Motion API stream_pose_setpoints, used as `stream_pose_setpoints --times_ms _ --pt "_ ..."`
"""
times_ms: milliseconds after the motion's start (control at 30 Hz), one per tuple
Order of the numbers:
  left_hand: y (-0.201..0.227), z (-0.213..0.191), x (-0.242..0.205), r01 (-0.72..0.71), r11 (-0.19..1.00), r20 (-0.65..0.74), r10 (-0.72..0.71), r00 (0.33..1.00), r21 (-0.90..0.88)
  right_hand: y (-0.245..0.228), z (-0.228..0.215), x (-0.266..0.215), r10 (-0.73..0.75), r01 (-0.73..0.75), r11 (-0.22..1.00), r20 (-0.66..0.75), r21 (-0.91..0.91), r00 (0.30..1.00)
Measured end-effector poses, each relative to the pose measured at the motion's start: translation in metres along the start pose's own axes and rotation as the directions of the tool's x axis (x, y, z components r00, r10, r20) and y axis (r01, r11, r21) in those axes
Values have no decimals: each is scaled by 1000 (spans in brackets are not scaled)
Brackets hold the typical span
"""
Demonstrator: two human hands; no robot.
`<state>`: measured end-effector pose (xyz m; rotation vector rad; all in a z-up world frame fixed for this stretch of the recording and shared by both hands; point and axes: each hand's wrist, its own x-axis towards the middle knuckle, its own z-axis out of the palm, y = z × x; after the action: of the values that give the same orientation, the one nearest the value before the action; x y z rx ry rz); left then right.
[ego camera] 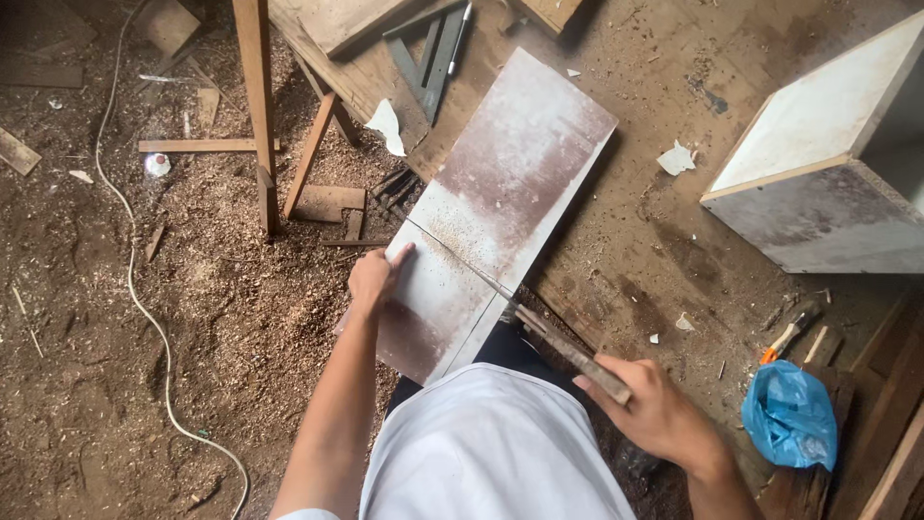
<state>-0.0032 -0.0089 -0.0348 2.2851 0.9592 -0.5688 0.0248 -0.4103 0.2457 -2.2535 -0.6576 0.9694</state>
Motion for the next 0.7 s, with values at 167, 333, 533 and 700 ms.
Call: stream_pose_setpoints --times_ms 167,333,533,700 --pt "-7 7 5 -35 999 -1 35 999 12 4 32 58 259 -261 965 134 -2 956" --pt "-3 6 7 -49 999 -54 49 997 1 -7 68 144 -12 17 997 -73 69 997" --pt "0 -1 -2 3 999 -2 -3 1000 -32 -2 46 106 213 -219 975 121 44 970" --pt "2 1 -2 -11 999 -12 11 1000 -36 26 17 9 88 -88 996 12 -4 996"
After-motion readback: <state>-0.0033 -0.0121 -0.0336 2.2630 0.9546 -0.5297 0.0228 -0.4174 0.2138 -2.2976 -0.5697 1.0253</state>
